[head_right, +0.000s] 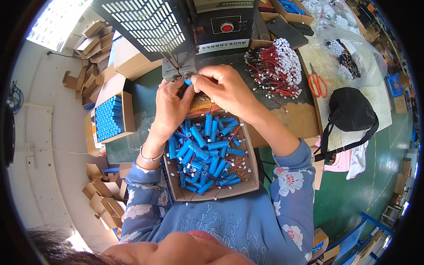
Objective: The person repeatedly takes a battery cell from a box and a wire connector from a pile, welds the connector onto the battery using a spot welder, and places the assembled battery into a center box.
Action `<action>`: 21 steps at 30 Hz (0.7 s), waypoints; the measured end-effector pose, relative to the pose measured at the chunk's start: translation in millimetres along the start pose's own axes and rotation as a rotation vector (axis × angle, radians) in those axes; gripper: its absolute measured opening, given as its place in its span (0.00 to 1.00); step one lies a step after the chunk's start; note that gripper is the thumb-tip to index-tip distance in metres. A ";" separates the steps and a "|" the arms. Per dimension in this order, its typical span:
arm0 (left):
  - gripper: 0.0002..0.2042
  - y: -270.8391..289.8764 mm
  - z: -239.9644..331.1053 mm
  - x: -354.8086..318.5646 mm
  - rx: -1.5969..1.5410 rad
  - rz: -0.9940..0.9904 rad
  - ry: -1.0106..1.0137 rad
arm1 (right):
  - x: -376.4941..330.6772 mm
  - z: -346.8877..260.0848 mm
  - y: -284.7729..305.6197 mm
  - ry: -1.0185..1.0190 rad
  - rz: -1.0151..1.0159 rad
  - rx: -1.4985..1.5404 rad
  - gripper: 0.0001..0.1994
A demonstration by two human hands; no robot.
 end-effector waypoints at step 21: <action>0.05 6.7 -4.1 -1.2 0.003 0.031 0.006 | 2.0 6.3 -13.1 -0.099 0.089 0.169 0.09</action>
Point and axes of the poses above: each hand's wrist, its own x-axis towards the middle knuckle, its own y-axis out of the back of the hand, z = x × y, the point moved 8 cm from there along x, towards the middle knuckle, and after that the axes turned 10 degrees about z, right-handed, at the moved point
